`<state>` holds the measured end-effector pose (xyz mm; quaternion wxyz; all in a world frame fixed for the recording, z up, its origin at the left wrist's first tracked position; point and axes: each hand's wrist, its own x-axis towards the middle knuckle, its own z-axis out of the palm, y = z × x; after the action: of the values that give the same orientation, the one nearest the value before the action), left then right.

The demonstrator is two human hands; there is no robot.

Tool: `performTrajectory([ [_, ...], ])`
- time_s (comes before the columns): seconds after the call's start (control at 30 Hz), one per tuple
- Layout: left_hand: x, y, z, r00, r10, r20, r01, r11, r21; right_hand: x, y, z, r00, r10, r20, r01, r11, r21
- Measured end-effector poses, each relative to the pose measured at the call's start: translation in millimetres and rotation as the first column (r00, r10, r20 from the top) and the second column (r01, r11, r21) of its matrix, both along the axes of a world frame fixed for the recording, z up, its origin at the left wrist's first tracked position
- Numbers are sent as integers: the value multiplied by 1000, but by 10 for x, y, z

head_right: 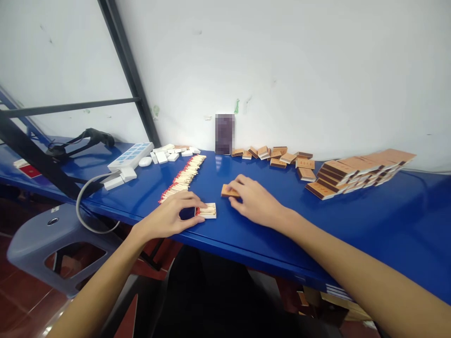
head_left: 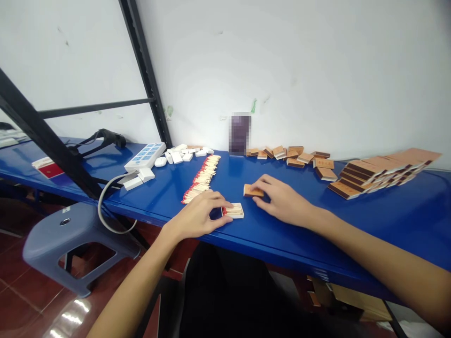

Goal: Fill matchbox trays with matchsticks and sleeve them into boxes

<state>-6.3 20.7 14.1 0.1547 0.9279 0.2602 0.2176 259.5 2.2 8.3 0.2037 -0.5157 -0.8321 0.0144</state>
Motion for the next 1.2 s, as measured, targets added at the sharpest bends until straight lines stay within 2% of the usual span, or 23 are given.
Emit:
performTrajectory([
  [0.13,7,5,-25,999,38,2,-38,999,29,-153,-160,53,982,148,-114,-151,988,-22],
  [0.27,6,6,-19,999,52,4,-52,998,26,-146,-207,69,961,210,-182,-231,968,-99],
  [0.37,5,12,-19,999,51,5,-51,998,22,-154,-207,57,944,253,-214,-278,956,-97],
  [0.5,0,14,-24,998,55,40,-55,998,3,-169,-173,46,941,215,-262,-242,967,-74],
  [0.7,-17,6,-9,997,52,59,-49,998,-46,-113,-123,87,947,172,-270,-222,961,-167],
  [0.87,-27,14,-21,996,55,74,-51,997,-56,-68,-95,70,944,185,-272,-219,970,-103],
  [1.0,-34,17,-45,995,51,91,-45,996,-71,-42,-70,29,957,186,-223,-214,970,-111],
  [1.2,-37,24,-63,989,50,142,-29,989,-145,-107,-90,-34,959,198,-201,-217,974,-73],
])
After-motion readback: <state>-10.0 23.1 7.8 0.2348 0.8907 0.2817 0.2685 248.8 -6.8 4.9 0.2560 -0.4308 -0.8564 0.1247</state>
